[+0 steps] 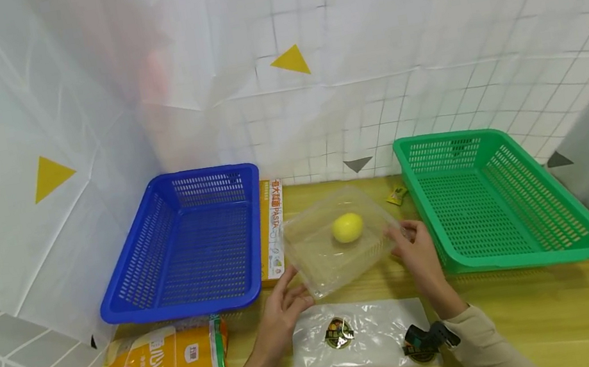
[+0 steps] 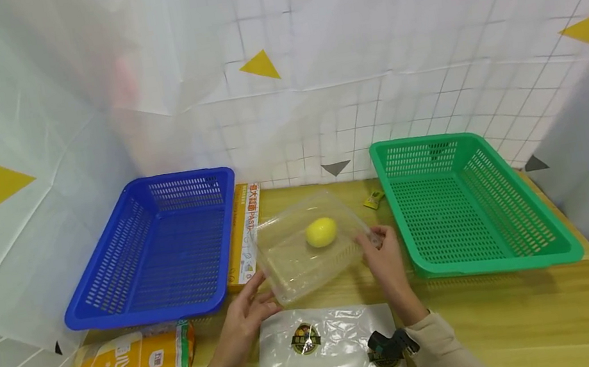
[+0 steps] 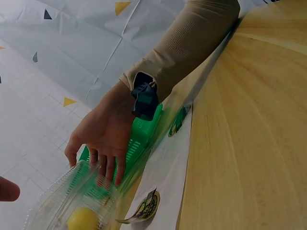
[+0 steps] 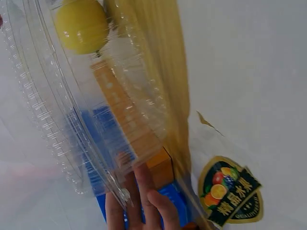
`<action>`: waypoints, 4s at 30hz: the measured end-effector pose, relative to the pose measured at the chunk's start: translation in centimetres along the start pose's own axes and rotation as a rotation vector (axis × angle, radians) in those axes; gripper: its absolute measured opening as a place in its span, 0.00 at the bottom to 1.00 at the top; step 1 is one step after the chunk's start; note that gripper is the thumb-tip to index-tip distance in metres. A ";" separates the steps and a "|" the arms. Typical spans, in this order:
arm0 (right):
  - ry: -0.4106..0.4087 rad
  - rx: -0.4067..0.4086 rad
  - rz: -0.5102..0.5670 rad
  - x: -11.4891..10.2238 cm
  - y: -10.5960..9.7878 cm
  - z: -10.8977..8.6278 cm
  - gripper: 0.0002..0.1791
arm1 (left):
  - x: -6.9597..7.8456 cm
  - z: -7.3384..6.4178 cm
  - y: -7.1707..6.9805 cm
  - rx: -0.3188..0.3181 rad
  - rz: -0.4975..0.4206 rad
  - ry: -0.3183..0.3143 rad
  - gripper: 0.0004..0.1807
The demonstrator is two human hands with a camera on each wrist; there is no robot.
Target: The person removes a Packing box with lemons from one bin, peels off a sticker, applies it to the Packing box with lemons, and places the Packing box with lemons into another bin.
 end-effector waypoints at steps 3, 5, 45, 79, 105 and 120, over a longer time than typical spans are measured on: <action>0.012 0.011 -0.004 0.4 -0.1 -0.4 0.35 | -0.1 0.1 -0.2 0.016 0.030 -0.003 0.43; 0.012 0.015 0.002 0.6 0.0 -0.7 0.35 | -0.2 0.2 -0.3 0.021 0.036 -0.003 0.43; -0.376 0.053 -0.367 -2.6 -0.2 -6.9 0.37 | 3.5 -1.3 -0.2 0.156 0.611 0.235 0.42; -0.806 0.034 -0.326 -4.7 2.1 -10.1 0.14 | 2.1 -1.0 1.7 -0.036 0.673 0.328 0.19; -0.201 -0.429 -0.183 3.1 7.2 -8.6 0.05 | -1.3 -1.5 4.3 -0.168 0.992 0.260 0.09; -0.208 -0.430 -0.237 2.7 7.4 -8.7 0.04 | -1.8 -0.5 2.6 -0.127 0.595 0.183 0.08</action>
Point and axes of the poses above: each hand's wrist, its own z-axis towards the middle knuckle, its own y-axis out of the palm, x = y × z, the point moved 9 cm from there along z, towards the middle knuckle, and after that the axes turned 8 degrees about -x, right-handed, at the moved point
